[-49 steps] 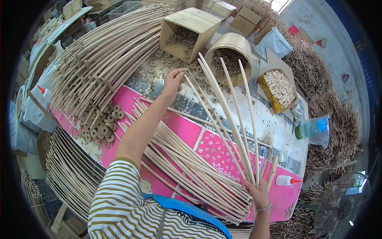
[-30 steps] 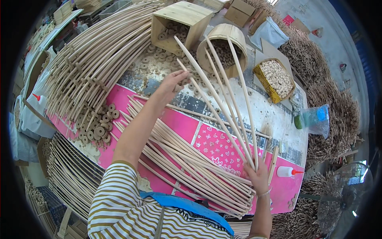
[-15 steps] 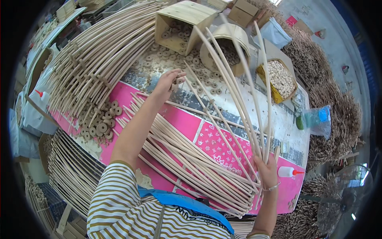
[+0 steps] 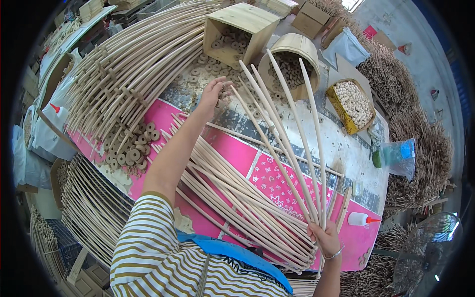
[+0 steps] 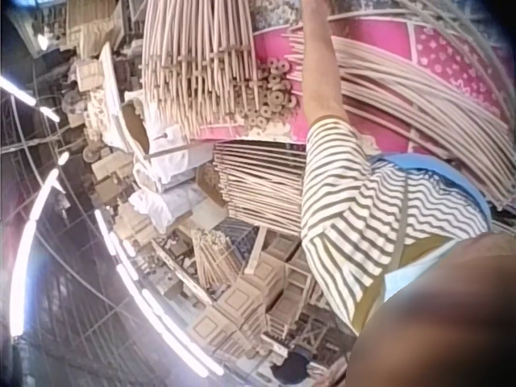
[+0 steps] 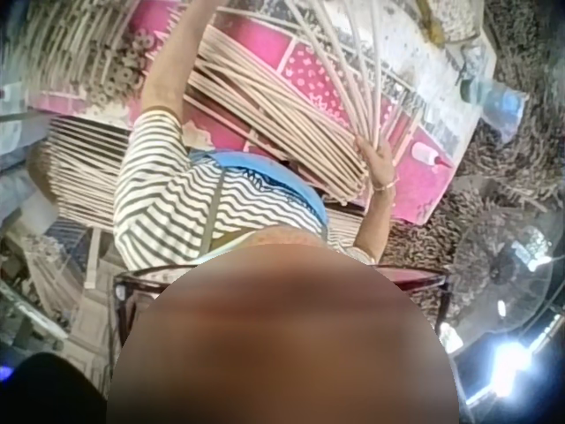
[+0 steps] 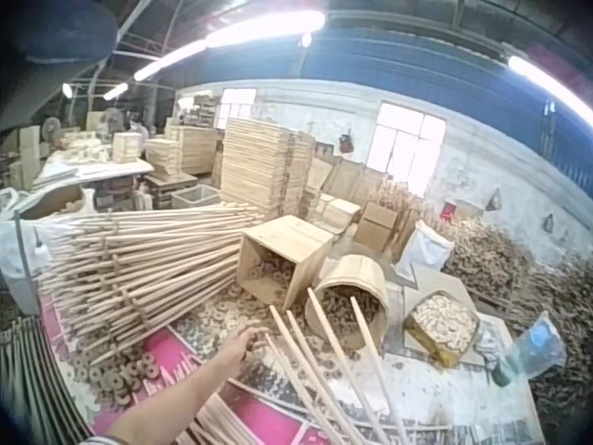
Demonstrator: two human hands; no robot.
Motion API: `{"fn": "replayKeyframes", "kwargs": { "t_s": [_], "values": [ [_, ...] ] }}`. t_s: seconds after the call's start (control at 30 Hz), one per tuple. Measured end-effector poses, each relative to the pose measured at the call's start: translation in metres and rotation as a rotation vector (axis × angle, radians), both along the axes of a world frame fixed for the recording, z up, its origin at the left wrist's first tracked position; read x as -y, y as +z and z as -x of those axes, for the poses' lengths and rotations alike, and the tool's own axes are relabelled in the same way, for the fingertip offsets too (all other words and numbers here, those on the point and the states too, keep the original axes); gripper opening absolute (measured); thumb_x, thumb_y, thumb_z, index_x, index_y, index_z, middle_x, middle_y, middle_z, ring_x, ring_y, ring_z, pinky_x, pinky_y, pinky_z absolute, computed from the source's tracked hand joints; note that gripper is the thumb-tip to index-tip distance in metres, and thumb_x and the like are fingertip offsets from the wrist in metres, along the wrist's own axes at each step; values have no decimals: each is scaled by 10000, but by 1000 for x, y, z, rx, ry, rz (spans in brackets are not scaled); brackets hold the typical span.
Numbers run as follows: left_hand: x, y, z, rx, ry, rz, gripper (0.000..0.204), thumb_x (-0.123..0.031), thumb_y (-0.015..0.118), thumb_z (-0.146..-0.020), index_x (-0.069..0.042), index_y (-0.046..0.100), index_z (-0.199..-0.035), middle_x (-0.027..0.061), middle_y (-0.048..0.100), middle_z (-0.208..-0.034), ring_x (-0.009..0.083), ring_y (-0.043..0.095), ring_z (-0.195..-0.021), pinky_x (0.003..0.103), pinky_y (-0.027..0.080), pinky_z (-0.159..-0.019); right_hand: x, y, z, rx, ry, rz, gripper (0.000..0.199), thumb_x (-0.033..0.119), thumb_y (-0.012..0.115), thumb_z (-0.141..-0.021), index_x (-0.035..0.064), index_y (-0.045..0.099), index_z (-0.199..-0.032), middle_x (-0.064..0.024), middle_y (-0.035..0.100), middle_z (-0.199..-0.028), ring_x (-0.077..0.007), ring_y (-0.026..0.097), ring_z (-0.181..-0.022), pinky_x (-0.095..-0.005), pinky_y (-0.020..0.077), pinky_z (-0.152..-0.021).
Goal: Assembling wooden structures by gluing and fitting wooden sticks into small circular wooden connectors.
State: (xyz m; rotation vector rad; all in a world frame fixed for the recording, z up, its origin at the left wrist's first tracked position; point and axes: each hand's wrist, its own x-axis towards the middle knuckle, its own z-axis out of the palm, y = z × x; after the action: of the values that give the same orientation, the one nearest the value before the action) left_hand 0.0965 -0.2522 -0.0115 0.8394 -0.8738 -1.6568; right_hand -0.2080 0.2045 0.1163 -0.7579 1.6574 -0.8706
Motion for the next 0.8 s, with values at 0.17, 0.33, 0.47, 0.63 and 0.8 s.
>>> {"fn": "replayKeyframes", "kwargs": {
  "t_s": [0.17, 0.33, 0.47, 0.63, 0.8],
  "values": [
    [-7, 7, 3, 216, 6, 77, 343, -178, 430, -1095, -71, 534, -1404, 79, 715, -1239, 117, 641, -982, 265, 527, -871, 0, 2, -4, 8, 18, -56, 119, 120, 641, -1007, 5, 668, -997, -17, 654, -764, -52, 554, -600, -195, 436, -534],
    [-25, 26, 13, 236, -10, 137, 364, -179, 407, -1103, -75, 515, -1435, 75, 715, -1247, 103, 636, -990, 251, 508, -866, 3, 0, -7, 13, -27, -40, 151, 137, 650, -1001, 0, 677, -944, -32, 657, -752, -68, 560, -595, -209, 427, -537],
    [-14, 13, 5, 22, 36, 93, 430, -182, 394, -1111, -96, 424, -1531, 73, 722, -1240, 76, 659, -896, 220, 508, -674, 4, -14, -5, -4, 17, 3, 149, 137, 655, -999, -4, 682, -957, -32, 659, -755, -72, 569, -599, -210, 433, -536],
    [-14, 22, 3, -59, -140, -13, 454, -202, 458, -1096, -86, 413, -1533, 82, 751, -1180, 54, 668, -745, 188, 437, -494, 6, -16, -2, -32, 3, 25, 143, 133, 657, -997, 7, 677, -933, -31, 658, -756, -71, 572, -601, -215, 437, -533],
    [-74, 83, 35, 199, -395, -72, 343, -249, 555, -1068, -64, 550, -1356, 90, 739, -1196, 60, 672, -771, 185, 506, -548, 34, -15, -5, -108, -16, 46, 141, 158, 660, -1006, 26, 668, -958, -10, 641, -742, -55, 553, -596, -199, 410, -523]
  ]
}}
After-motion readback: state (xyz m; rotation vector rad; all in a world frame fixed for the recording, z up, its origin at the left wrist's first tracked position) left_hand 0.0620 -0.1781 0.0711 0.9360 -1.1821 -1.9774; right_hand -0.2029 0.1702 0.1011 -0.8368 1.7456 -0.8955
